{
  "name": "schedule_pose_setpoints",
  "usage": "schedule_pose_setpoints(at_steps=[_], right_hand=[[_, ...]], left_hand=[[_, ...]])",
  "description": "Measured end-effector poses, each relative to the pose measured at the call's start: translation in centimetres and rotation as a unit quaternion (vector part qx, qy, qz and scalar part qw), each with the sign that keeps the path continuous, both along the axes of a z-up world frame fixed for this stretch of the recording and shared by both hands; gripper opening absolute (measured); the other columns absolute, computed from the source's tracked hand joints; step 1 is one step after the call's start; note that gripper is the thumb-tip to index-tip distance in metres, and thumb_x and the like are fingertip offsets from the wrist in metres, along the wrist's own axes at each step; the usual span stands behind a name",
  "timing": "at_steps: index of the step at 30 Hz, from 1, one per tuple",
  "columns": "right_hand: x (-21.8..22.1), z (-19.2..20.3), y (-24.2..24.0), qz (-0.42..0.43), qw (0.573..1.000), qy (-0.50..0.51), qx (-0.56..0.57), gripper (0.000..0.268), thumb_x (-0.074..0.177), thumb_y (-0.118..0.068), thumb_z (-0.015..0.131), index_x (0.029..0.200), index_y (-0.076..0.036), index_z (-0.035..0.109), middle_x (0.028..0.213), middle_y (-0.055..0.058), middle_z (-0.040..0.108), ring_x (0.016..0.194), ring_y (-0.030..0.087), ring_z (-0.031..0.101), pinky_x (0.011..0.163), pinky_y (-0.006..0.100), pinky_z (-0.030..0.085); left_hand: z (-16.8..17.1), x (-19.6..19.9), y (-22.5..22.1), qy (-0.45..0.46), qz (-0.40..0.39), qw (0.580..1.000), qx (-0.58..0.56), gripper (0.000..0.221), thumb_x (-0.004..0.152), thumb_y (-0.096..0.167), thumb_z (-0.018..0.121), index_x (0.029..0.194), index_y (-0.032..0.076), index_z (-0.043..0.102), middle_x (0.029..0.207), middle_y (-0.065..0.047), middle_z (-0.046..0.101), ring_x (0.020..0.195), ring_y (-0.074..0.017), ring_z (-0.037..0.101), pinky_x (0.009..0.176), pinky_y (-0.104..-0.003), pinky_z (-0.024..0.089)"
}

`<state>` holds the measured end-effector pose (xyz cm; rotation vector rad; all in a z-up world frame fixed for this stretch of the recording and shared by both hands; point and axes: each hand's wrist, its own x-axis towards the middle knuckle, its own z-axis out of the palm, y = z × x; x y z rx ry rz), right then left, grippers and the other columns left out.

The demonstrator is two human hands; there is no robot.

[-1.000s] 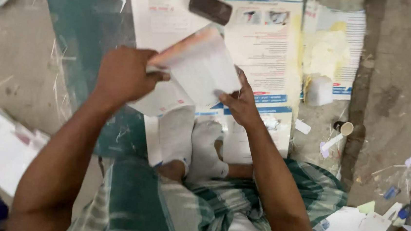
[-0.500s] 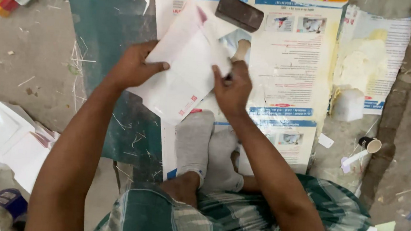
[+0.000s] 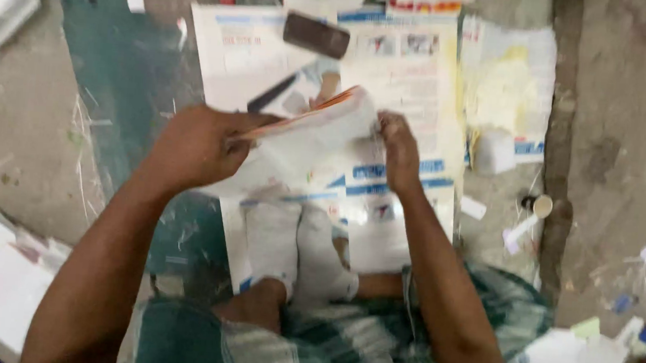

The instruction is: Assembling and gluing printed paper materials to create packaging boxes.

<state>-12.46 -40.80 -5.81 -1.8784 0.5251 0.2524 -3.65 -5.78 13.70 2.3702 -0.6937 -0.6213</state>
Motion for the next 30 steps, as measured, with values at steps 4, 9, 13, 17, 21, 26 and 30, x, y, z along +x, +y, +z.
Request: schedule_pose_setpoints(at_steps=[4, 9, 13, 17, 21, 26, 30], right_hand=[[0.2, 4.3, 0.0, 0.026, 0.971, -0.228, 0.067, 0.069, 0.114, -0.057, 0.031, 0.127, 0.002, 0.064, 0.120, 0.015, 0.070, 0.117, 0.022, 0.064, 0.111, 0.036, 0.046], [0.1, 4.8, 1.8, 0.033, 0.921, -0.179, 0.343, 0.088, 0.102, -0.070, 0.017, 0.153, -0.003, 0.042, 0.141, 0.014, 0.057, 0.133, 0.022, 0.054, 0.116, 0.038, 0.042], [0.4, 0.9, 14.2, 0.027, 0.906, -0.216, 0.362, 0.081, 0.110, -0.065, 0.032, 0.159, 0.000, 0.036, 0.138, 0.012, 0.050, 0.121, 0.022, 0.050, 0.113, 0.036, 0.039], [-1.9, 2.4, 15.8, 0.075, 0.887, -0.172, 0.423, 0.087, 0.110, -0.071, 0.024, 0.155, 0.001, 0.045, 0.123, 0.009, 0.050, 0.120, 0.021, 0.048, 0.115, 0.033, 0.037], [-2.0, 5.5, 14.8, 0.080, 0.930, -0.166, 0.319, 0.096, 0.103, -0.077, 0.012, 0.151, 0.000, 0.045, 0.126, 0.007, 0.051, 0.120, 0.019, 0.048, 0.116, 0.032, 0.035], [-3.0, 4.4, 13.4, 0.081, 0.897, -0.199, 0.387, 0.090, 0.104, -0.072, 0.021, 0.154, 0.001, 0.037, 0.128, 0.010, 0.052, 0.129, 0.022, 0.048, 0.122, 0.036, 0.032], [-2.1, 4.2, 12.5, 0.055, 0.904, -0.198, 0.376, 0.089, 0.106, -0.072, 0.020, 0.152, 0.002, 0.039, 0.125, 0.013, 0.057, 0.130, 0.024, 0.051, 0.126, 0.038, 0.032]], left_hand=[[4.0, -2.4, -4.2, -0.008, -0.075, 0.979, 0.187, 0.059, 0.096, 0.023, 0.068, 0.152, 0.038, 0.057, 0.096, -0.012, 0.078, 0.079, -0.0309, 0.074, 0.071, -0.043, 0.058], [-1.3, -4.6, 4.7, -0.012, 0.031, 0.998, -0.061, 0.081, 0.071, 0.017, 0.089, 0.145, 0.019, 0.056, 0.119, -0.016, 0.071, 0.105, -0.0313, 0.069, 0.083, -0.043, 0.055], [-15.0, -9.6, 0.4, -0.064, 0.149, 0.932, -0.324, 0.091, 0.076, 0.003, 0.091, 0.152, 0.005, 0.041, 0.145, -0.021, 0.055, 0.133, -0.0287, 0.056, 0.110, -0.041, 0.047], [-15.9, -15.4, 0.4, -0.075, 0.344, 0.849, -0.395, 0.082, 0.091, -0.003, 0.081, 0.157, 0.006, 0.033, 0.152, -0.015, 0.042, 0.143, -0.0243, 0.045, 0.122, -0.038, 0.039], [-13.5, -15.1, 0.3, -0.113, 0.306, 0.856, -0.402, 0.081, 0.094, -0.009, 0.067, 0.162, 0.006, 0.025, 0.165, -0.016, 0.034, 0.157, -0.0277, 0.035, 0.132, -0.041, 0.028], [-14.0, -15.4, -0.2, -0.165, 0.263, 0.901, -0.304, 0.079, 0.088, -0.006, 0.064, 0.158, 0.008, 0.031, 0.160, -0.014, 0.039, 0.154, -0.0279, 0.037, 0.132, -0.044, 0.028], [-13.6, -17.8, -0.9, -0.131, 0.294, 0.875, -0.362, 0.074, 0.097, 0.000, 0.063, 0.162, 0.006, 0.027, 0.162, -0.018, 0.037, 0.154, -0.0289, 0.039, 0.131, -0.041, 0.032]])
